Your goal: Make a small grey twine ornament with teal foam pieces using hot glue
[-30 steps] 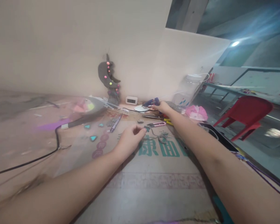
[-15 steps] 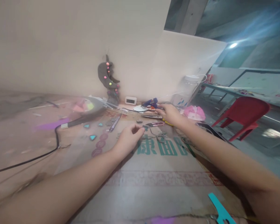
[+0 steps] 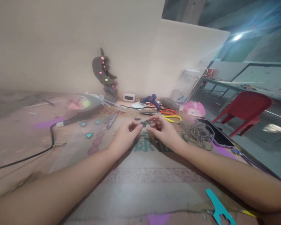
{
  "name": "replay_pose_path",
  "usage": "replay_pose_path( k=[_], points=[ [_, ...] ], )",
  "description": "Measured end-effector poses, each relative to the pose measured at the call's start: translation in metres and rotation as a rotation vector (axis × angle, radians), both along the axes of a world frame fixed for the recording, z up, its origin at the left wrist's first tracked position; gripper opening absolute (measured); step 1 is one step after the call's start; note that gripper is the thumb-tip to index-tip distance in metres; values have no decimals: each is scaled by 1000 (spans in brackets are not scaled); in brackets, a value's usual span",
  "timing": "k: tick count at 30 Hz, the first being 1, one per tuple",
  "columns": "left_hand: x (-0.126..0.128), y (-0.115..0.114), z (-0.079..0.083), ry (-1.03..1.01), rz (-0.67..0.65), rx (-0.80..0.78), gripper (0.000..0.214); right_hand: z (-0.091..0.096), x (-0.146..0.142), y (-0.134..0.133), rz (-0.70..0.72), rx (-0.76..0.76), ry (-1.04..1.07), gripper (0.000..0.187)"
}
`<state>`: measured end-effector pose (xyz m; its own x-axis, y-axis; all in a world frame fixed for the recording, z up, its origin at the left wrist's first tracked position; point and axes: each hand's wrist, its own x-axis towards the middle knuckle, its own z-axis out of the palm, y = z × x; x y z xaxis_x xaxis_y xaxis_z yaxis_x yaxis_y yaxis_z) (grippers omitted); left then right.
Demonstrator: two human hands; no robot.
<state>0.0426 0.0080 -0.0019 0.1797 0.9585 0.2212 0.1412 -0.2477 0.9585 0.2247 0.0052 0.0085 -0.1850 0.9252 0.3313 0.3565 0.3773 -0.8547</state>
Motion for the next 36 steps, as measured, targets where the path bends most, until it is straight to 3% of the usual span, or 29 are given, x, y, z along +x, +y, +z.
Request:
replay_pose_path(
  k=[6, 13, 20, 29, 36],
  points=[
    [0, -1, 0, 21, -11, 28, 20, 6, 2, -5, -132, 268, -204, 11],
    [0, -5, 5, 23, 0, 31, 19, 9, 1, -8, -158, 318, -250, 14],
    [0, -6, 7, 19, -3, 38, 18, 10, -3, -13, -76, 176, -202, 25],
    [0, -7, 10, -38, -37, 75, 18, -1, -7, -9, 122, -256, 65, 40],
    [2, -7, 10, -51, -15, 64, 16, 1, -8, -13, 122, -199, 117, 45]
  ],
)
